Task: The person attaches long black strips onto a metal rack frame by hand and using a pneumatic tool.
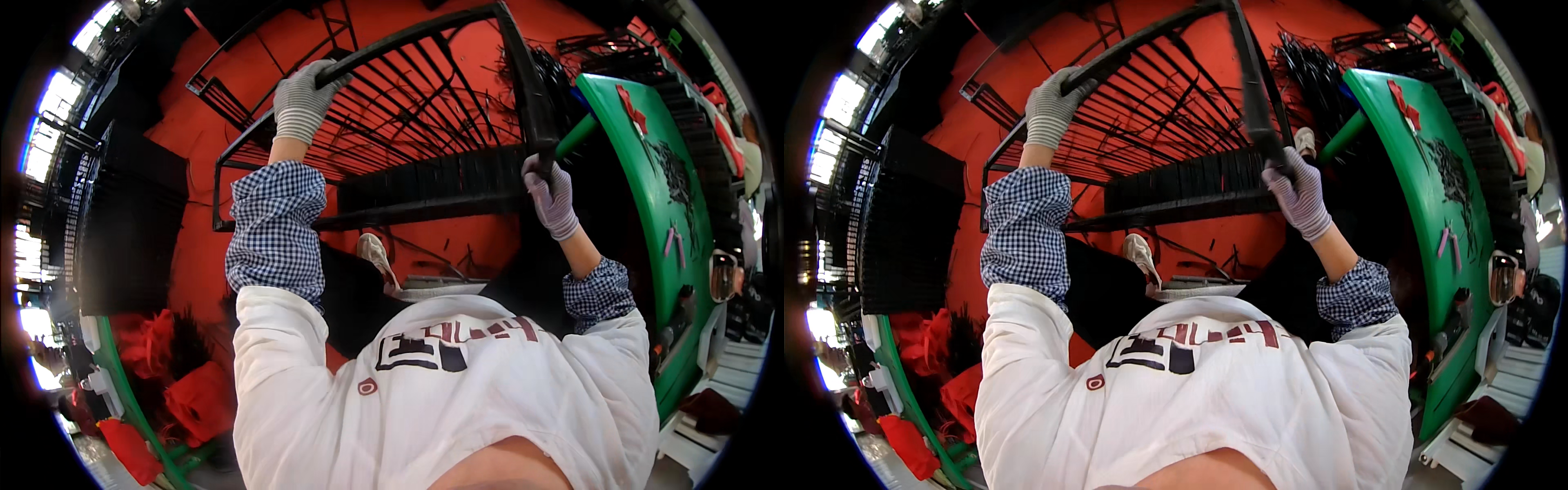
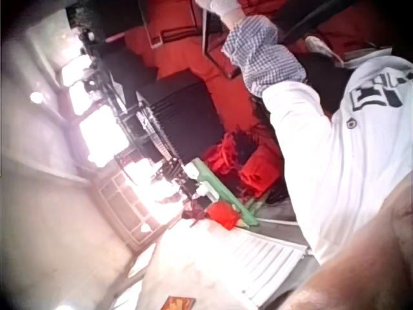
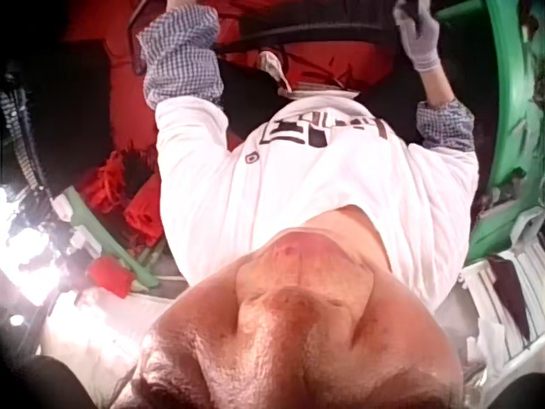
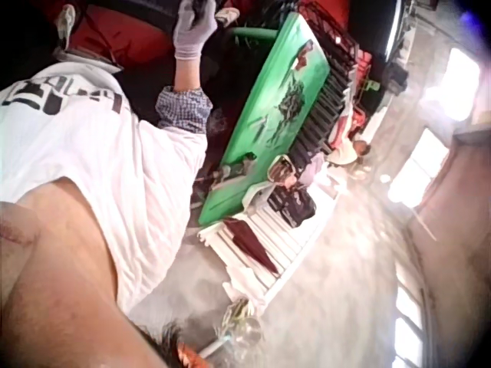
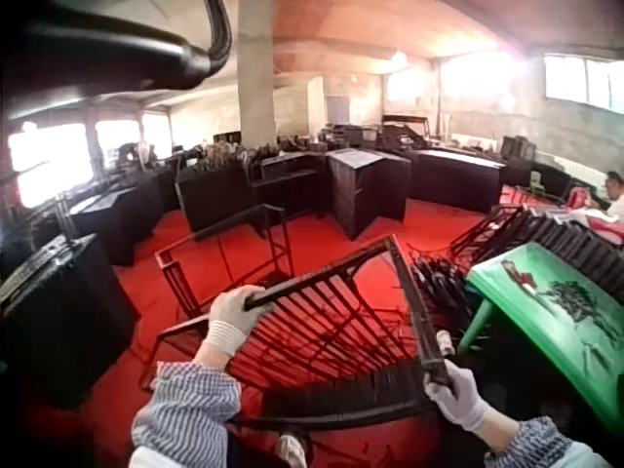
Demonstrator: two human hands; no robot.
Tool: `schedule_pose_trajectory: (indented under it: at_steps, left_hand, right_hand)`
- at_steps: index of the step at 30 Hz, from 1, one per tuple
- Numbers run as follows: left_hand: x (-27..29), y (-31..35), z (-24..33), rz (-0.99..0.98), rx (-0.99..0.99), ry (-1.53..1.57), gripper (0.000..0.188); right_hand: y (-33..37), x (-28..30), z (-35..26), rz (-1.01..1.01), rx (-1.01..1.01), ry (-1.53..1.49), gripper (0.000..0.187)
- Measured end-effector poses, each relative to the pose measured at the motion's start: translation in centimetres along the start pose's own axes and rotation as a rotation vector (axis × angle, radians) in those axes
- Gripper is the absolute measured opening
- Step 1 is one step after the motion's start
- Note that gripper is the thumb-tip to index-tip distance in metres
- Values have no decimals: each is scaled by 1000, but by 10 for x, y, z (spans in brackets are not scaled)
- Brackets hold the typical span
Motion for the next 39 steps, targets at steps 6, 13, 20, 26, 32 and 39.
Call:
schedule_pose_trajectory:
  at_steps: [6, 13, 20, 26, 32, 39]
  left_hand:
    - [-23, 2, 64, -229, -260, -89, 32]
    - [-28, 38, 50, -216, -364, -125, 17]
    - [-77, 66, 67, -301, -358, -182, 56]
    - [-119, 24, 124, -171, -522, 16, 51]
    - [-144, -6, 133, -461, -405, 200, 41]
    - [-132, 4, 152, -593, -358, 215, 44]
  right_hand:
    - [40, 30, 124, 93, -314, 13, 13]
    - [67, -38, 187, -92, -492, 40, 20]
    - [71, -64, 221, -139, -636, 252, 32]
    - [68, -56, 171, -142, -863, 765, 44]
    - [81, -92, 79, -269, -561, 383, 25]
    - [7, -117, 99, 349, -393, 113, 44]
Point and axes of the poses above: each hand's wrist, its own y-axis away from the middle knuckle, its own x-axis out of the back of the hand, z = x × y, the point moved 6 cm from there along -y, towards the middle knuckle, and after that the axes turned 14 degrees about -x, right-handed, at the moved point
